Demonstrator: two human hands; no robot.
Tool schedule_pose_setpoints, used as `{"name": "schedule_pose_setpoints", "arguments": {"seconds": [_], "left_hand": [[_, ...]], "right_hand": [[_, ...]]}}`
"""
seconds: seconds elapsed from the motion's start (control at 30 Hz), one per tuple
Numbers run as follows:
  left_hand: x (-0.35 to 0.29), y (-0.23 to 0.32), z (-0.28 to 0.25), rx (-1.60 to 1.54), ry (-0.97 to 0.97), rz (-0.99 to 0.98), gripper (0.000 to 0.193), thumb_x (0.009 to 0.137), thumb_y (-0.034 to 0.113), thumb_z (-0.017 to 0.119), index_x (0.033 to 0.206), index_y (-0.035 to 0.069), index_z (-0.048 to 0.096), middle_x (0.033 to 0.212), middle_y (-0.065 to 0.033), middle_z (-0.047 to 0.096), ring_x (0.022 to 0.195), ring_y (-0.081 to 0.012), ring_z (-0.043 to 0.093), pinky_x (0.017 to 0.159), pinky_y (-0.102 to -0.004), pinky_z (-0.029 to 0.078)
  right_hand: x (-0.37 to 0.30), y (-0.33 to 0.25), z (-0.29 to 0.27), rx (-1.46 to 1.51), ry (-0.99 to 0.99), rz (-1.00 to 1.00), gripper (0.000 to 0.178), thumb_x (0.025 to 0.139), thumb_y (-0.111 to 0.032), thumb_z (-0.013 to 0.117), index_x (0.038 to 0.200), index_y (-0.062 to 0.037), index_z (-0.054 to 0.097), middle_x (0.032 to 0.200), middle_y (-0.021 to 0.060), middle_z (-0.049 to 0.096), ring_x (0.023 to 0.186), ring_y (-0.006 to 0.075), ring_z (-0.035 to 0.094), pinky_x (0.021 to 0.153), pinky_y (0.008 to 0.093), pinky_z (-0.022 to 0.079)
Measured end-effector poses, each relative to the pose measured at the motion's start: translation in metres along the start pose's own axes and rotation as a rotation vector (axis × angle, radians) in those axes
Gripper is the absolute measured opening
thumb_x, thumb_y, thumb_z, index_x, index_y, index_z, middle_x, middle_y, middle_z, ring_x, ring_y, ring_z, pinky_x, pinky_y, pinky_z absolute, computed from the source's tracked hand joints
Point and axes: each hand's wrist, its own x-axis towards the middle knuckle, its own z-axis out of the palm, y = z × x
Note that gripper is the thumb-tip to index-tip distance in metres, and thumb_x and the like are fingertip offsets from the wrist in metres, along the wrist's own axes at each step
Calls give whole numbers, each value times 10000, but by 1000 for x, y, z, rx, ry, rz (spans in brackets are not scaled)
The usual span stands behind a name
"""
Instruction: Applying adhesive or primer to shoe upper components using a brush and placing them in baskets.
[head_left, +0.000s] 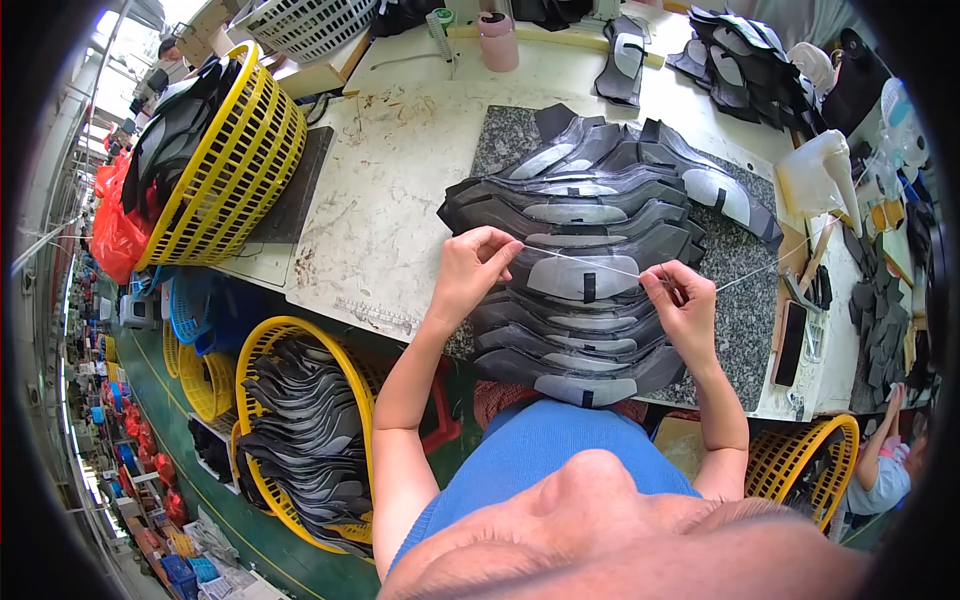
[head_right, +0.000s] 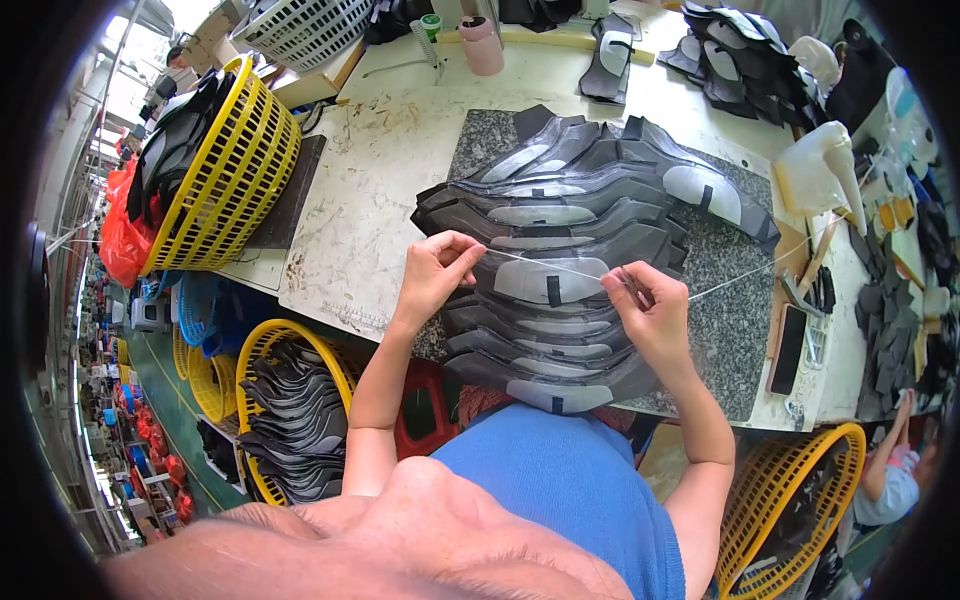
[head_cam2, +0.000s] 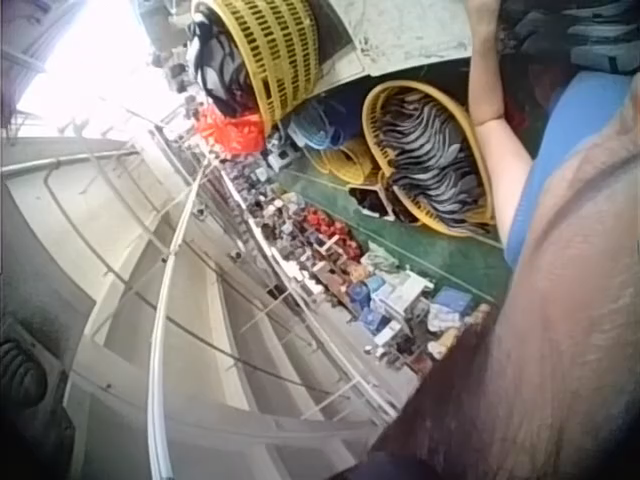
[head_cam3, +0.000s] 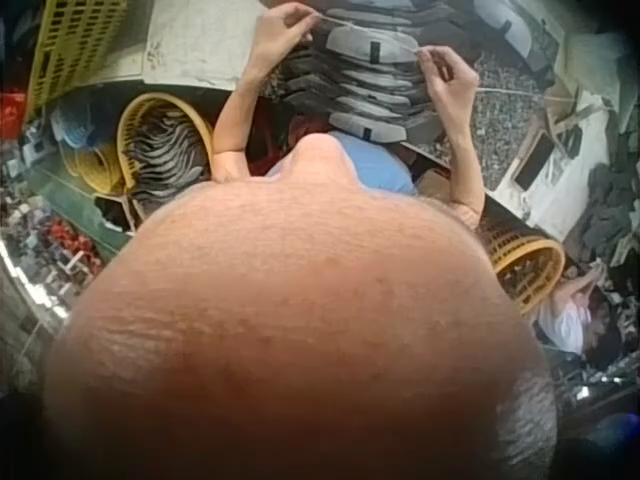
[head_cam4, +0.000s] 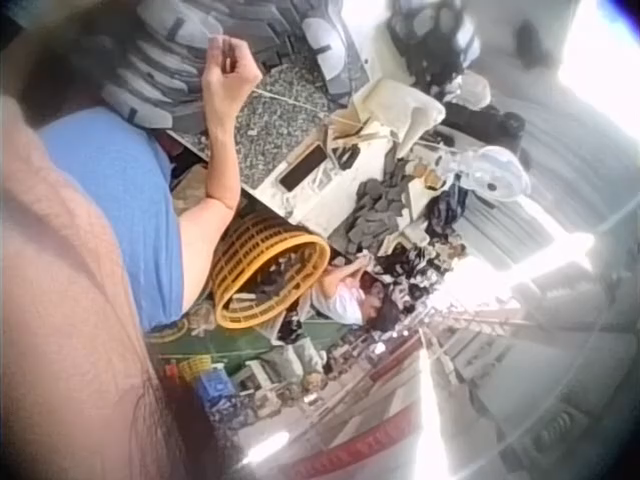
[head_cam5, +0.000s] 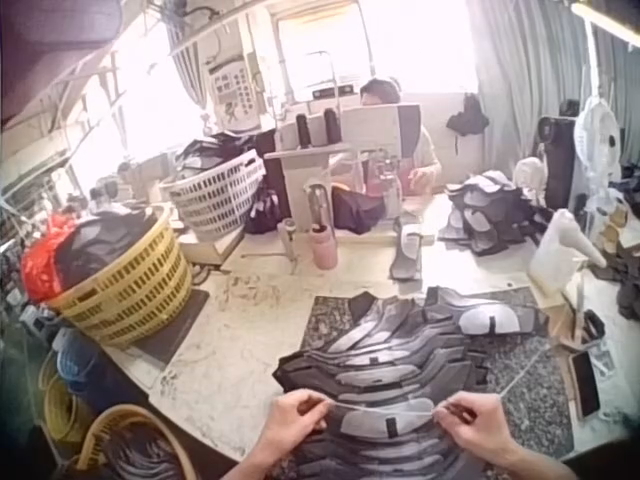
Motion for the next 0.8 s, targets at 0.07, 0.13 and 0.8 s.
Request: {"name": "schedule_pose_setpoints", "arguments": {"seconds": [0.07,0.13,0.8], "left_hand": [[0,0,1,33,-1,-6,199,954,158,778,943,-36,737,777,-59,728,617,-99,685,537,-245,535],[1,0,6,96,49,85,202,937,160,795,903,-31,737,765,-57,722,608,-111,687,528,-243,530],[-9,33,102,1076,39,956,443,946,296,711,1316,57,669,1199,-21,608,1078,-194,551,879,-348,439]], "right_hand": [[4,4,3,-9,4,-15,192,970,-154,772,899,15,715,641,-96,456,600,-4,327,518,229,222],[10,9,1,-33,28,-25,200,963,-166,775,889,11,716,623,-89,449,590,1,329,514,237,226],[54,51,-18,-320,68,-143,235,889,-231,830,909,-25,719,731,58,671,620,135,593,580,314,472]]}}
